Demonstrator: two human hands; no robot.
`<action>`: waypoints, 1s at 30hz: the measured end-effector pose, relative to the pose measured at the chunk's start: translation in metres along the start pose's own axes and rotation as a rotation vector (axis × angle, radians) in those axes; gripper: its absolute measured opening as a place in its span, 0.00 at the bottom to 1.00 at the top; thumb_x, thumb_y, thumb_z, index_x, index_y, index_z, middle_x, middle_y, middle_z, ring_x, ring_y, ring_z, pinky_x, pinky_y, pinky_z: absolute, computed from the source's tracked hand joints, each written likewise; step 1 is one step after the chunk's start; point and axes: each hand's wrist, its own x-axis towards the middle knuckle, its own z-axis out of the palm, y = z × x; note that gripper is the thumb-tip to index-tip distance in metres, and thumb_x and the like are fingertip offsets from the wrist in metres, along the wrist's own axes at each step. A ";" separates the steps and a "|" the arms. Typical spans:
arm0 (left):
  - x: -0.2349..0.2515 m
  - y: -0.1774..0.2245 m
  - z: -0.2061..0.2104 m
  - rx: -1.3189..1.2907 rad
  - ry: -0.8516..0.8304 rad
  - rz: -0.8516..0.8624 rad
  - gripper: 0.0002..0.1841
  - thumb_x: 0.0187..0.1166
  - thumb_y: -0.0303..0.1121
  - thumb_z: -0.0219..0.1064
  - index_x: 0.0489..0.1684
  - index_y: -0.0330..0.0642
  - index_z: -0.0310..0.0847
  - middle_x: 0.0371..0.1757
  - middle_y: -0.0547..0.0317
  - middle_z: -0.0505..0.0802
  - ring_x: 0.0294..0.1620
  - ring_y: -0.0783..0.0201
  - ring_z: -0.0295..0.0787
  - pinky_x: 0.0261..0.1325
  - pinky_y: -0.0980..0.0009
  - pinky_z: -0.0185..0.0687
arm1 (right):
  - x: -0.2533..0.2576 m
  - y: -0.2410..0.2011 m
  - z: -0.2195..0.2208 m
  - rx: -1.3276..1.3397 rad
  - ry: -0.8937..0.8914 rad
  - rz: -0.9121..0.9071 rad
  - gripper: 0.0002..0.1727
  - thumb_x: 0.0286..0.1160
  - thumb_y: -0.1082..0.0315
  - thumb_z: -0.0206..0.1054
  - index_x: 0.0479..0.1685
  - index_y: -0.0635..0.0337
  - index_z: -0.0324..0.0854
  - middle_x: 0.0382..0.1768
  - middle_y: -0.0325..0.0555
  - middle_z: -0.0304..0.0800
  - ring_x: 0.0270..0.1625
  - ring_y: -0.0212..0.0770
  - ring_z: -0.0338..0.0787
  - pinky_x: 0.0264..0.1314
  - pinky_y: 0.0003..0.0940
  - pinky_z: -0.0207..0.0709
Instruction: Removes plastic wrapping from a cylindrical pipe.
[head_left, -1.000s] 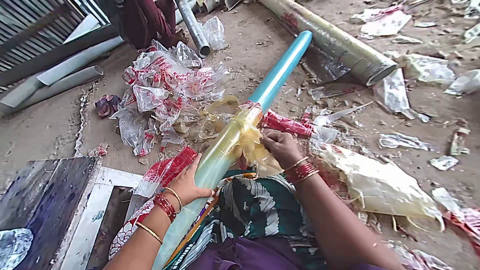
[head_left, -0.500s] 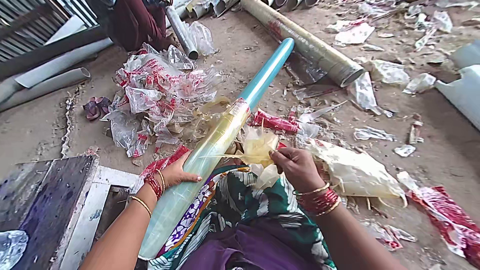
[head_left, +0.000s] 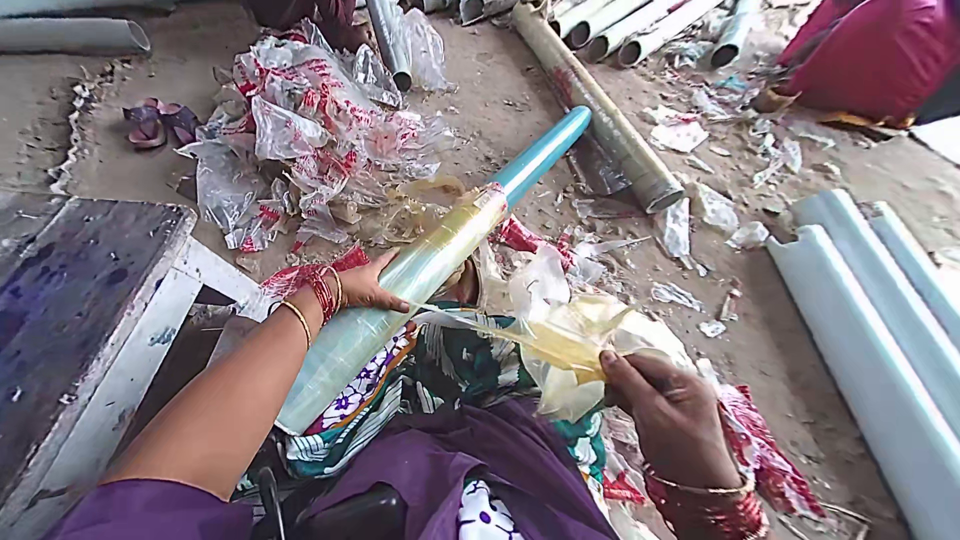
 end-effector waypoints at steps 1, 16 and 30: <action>-0.003 0.001 0.001 0.015 -0.004 0.034 0.66 0.64 0.29 0.84 0.98 0.52 0.26 0.91 0.31 0.61 0.82 0.36 0.72 0.76 0.41 0.73 | 0.000 -0.002 -0.001 -0.015 -0.004 -0.022 0.14 0.79 0.67 0.63 0.21 0.46 0.80 0.16 0.18 0.80 0.18 0.15 0.79 0.23 0.13 0.75; 0.001 0.000 0.008 -0.014 0.055 0.013 0.45 0.86 0.48 0.66 0.99 0.59 0.36 0.87 0.36 0.70 0.78 0.40 0.78 0.78 0.44 0.72 | -0.025 -0.082 -0.112 -0.110 0.331 0.110 0.16 0.78 0.75 0.62 0.22 0.46 0.84 0.15 0.21 0.87 0.14 0.18 0.79 0.17 0.15 0.73; -0.149 -0.051 0.058 0.485 0.736 0.467 0.37 0.74 0.64 0.63 0.69 0.40 0.86 0.71 0.41 0.88 0.71 0.38 0.85 0.70 0.37 0.77 | 0.053 0.039 -0.206 -0.928 0.998 0.743 0.23 0.85 0.61 0.48 0.58 0.67 0.84 0.65 0.47 0.90 0.71 0.36 0.87 0.73 0.32 0.73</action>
